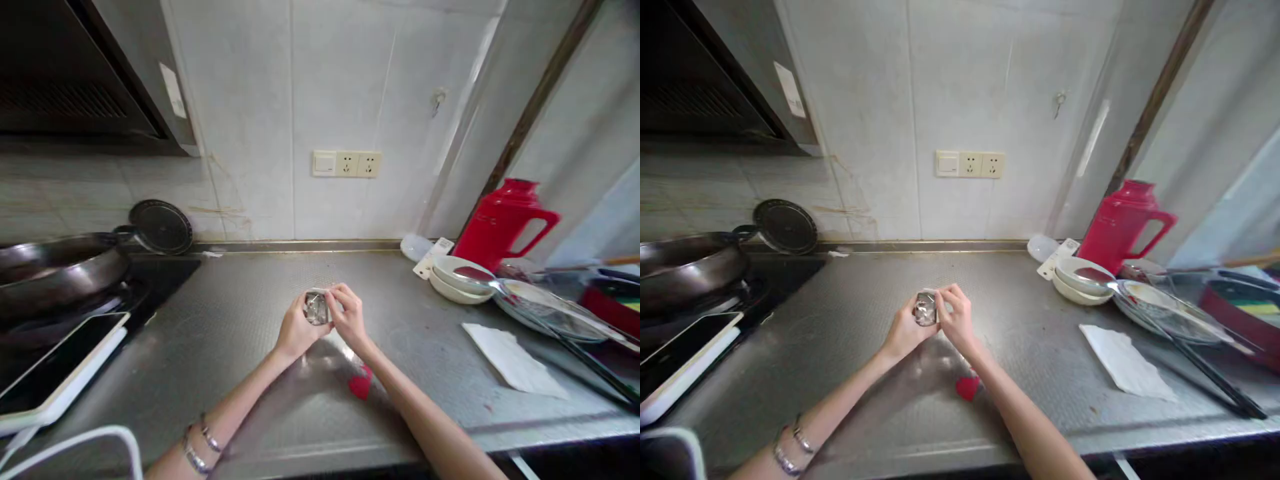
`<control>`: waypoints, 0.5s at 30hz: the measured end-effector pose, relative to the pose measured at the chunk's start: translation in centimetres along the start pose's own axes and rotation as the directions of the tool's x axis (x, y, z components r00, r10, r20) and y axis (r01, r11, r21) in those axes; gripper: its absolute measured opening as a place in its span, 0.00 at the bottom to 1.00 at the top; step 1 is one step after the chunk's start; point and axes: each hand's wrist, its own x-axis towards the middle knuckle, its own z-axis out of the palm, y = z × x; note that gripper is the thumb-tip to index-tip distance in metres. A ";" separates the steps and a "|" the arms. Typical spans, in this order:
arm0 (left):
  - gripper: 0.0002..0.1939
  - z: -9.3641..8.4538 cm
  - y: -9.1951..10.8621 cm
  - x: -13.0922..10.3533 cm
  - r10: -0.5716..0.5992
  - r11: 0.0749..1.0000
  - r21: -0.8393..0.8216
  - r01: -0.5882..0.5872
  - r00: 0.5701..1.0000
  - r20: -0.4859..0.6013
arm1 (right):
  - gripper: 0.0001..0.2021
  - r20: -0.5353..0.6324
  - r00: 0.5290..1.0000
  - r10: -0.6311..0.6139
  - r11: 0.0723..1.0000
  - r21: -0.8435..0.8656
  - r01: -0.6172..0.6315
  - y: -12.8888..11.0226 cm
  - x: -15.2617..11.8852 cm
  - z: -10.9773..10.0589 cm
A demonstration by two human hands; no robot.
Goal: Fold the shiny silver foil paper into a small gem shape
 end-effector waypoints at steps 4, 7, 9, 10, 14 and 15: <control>0.26 -0.2 0.3 0.1 -0.002 1.000 -0.008 0.002 1.000 -0.003 | 0.11 -0.014 0.999 -0.044 0.999 -0.003 0.044 0.0 0.0 0.0; 0.24 -0.2 0.1 0.3 -0.013 1.000 -0.011 0.013 1.000 -0.024 | 0.11 -0.003 0.997 -0.081 0.996 0.029 0.081 -0.3 -0.2 0.0; 0.24 -0.1 -0.1 0.5 -0.032 0.999 -0.005 0.032 0.998 -0.045 | 0.11 0.011 0.996 -0.091 0.995 0.050 0.090 -0.6 -0.4 -0.1; 0.25 0.0 -0.3 0.5 -0.041 0.999 -0.002 0.041 0.998 -0.052 | 0.11 0.017 0.996 -0.089 0.994 0.058 0.088 -0.7 -0.4 -0.2; 0.26 0.0 -0.9 0.7 -0.067 0.998 -0.003 0.067 0.997 -0.044 | 0.11 0.013 0.999 -0.053 0.994 0.092 0.052 -1.1 -0.3 -0.4; 0.26 0.0 -0.9 0.7 -0.072 0.997 -0.006 0.071 0.997 -0.035 | 0.11 0.007 0.999 -0.042 0.994 0.099 0.041 -1.2 -0.2 -0.5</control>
